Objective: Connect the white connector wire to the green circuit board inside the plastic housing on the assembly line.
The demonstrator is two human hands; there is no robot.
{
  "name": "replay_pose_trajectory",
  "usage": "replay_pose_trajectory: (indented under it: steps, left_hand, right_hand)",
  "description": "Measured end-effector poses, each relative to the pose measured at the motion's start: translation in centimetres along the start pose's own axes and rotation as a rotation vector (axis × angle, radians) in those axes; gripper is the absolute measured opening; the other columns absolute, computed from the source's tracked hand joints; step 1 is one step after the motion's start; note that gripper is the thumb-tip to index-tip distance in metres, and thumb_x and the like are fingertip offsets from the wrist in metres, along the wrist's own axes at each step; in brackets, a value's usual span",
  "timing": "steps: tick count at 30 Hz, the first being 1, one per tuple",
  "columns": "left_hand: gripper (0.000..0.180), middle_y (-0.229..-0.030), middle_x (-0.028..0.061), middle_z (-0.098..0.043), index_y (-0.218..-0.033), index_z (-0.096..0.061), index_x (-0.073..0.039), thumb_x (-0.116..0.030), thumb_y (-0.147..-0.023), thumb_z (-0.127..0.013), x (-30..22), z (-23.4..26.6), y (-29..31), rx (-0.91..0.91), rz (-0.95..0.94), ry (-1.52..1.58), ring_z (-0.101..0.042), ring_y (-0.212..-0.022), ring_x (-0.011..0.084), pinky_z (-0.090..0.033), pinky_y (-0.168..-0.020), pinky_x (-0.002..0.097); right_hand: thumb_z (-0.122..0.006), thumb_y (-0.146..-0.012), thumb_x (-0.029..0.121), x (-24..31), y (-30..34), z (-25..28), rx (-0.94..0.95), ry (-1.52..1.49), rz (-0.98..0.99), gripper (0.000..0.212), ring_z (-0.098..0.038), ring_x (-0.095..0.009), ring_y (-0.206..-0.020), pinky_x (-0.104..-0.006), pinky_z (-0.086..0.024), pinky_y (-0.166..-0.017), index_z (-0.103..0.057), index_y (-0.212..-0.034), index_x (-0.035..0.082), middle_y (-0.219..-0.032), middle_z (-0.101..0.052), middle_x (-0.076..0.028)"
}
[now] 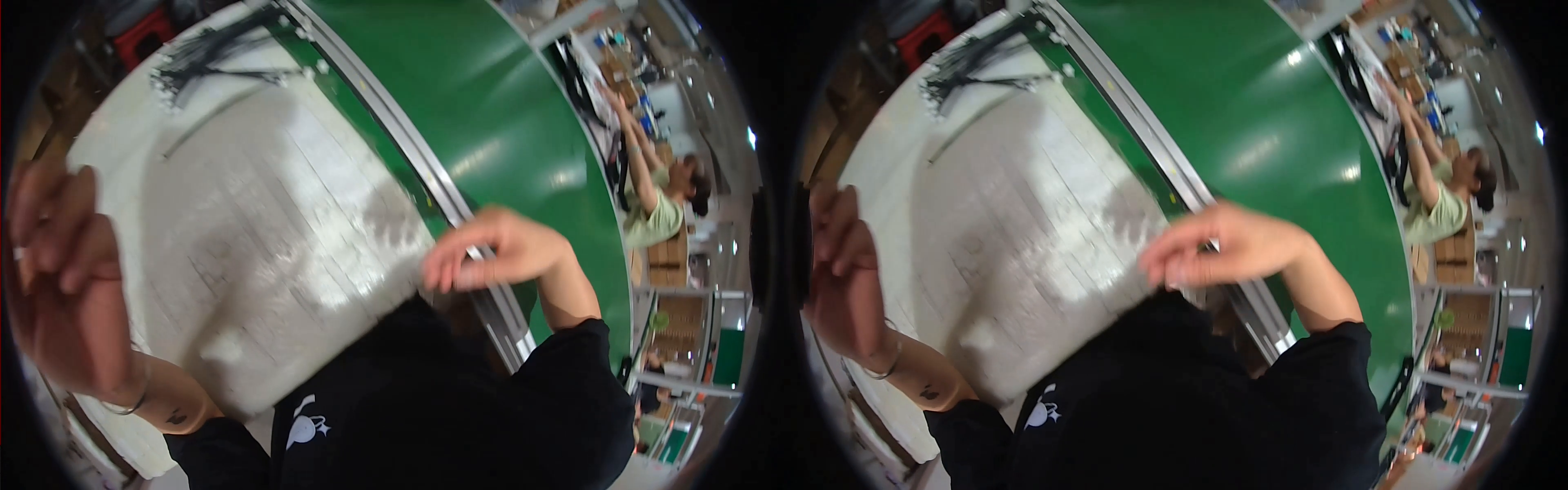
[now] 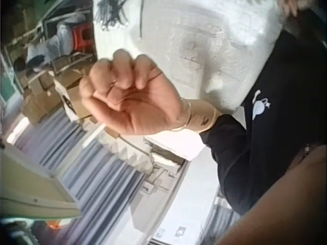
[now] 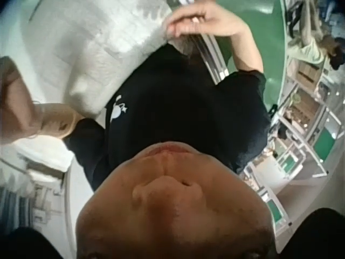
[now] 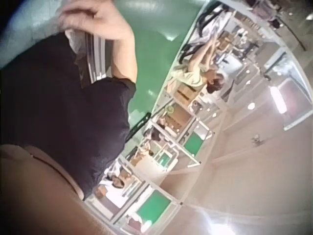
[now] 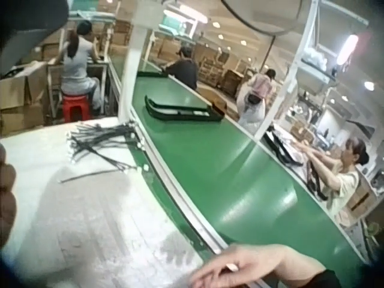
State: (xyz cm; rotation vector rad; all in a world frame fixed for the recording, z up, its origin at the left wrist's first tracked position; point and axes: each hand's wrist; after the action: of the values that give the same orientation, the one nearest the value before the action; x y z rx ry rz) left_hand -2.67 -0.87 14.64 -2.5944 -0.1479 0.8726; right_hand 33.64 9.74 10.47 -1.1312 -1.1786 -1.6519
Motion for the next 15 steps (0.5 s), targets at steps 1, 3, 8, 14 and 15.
replay_pose_trajectory:
  steps: [1, 3, 8, 14, 15]
  left_hand:
    - [0.007, -0.088, 0.0026, -0.038, -0.100, -0.041, -0.005, -0.009, -0.095, -0.044, 0.3, 0.3, 0.3, -0.016, -0.025, -0.017, -0.036, -0.075, 0.0114, -0.035, -0.064, 0.0233]
    - [0.010, -0.083, 0.0001, -0.038, -0.098, -0.038, -0.009, -0.017, -0.101, -0.033, 0.1, 0.2, 1.0, -0.091, -0.086, -0.067, -0.033, -0.070, 0.0103, -0.033, -0.059, 0.0231]
    - [0.013, -0.079, 0.0014, -0.037, -0.093, -0.036, -0.009, -0.018, -0.100, -0.031, -0.6, -0.6, 0.4, -0.170, -0.177, -0.100, -0.032, -0.067, 0.0108, -0.033, -0.056, 0.0232]
    - [0.016, -0.071, 0.0030, -0.036, -0.088, -0.038, -0.006, -0.020, -0.097, -0.038, 0.8, 1.2, -0.9, -0.456, -0.196, -0.115, -0.031, -0.062, 0.0115, -0.032, -0.052, 0.0239]
    - [0.017, -0.071, 0.0035, -0.037, -0.088, -0.039, -0.006, -0.020, -0.096, -0.040, 1.2, 1.5, -1.1, -0.496, -0.151, -0.103, -0.032, -0.062, 0.0119, -0.032, -0.052, 0.0241]
  right_hand:
    - [-0.058, -0.092, 0.014, 0.1, -1.9, 2.4, -0.173, -0.022, -0.025, 0.026, -0.065, -0.016, -0.080, -0.0266, -0.053, -0.070, -0.060, -0.112, -0.002, -0.098, -0.066, -0.010]
    - [-0.055, -0.094, 0.018, -1.2, -6.9, 8.7, -0.475, -0.063, -0.078, 0.024, -0.063, -0.014, -0.074, -0.0258, -0.052, -0.067, -0.060, -0.107, -0.001, -0.092, -0.066, -0.008]
    - [-0.060, -0.087, 0.018, -6.2, -17.6, 27.2, -1.061, 0.001, -0.230, 0.035, -0.063, -0.019, -0.086, -0.0296, -0.053, -0.076, -0.053, -0.118, 0.004, -0.104, -0.063, -0.011]
    - [-0.063, -0.074, 0.013, -9.5, -24.8, 36.6, -1.144, 1.379, -0.313, 0.059, -0.046, -0.031, -0.120, -0.0435, -0.043, -0.096, -0.045, -0.131, 0.012, -0.128, -0.051, -0.013]
    - [-0.062, -0.076, 0.011, -9.9, -24.9, 37.3, -1.099, 1.508, -0.312, 0.048, -0.051, -0.029, -0.114, -0.0439, -0.045, -0.092, -0.052, -0.122, 0.012, -0.120, -0.055, -0.011]
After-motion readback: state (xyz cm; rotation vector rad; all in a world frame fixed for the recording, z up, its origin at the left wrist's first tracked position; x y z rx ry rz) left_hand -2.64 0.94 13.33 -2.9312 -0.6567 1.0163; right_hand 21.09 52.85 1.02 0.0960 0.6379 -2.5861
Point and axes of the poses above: each hand's wrist, its own y-axis away from the middle knuckle, its own z-axis out of the back of the hand, x = y × z
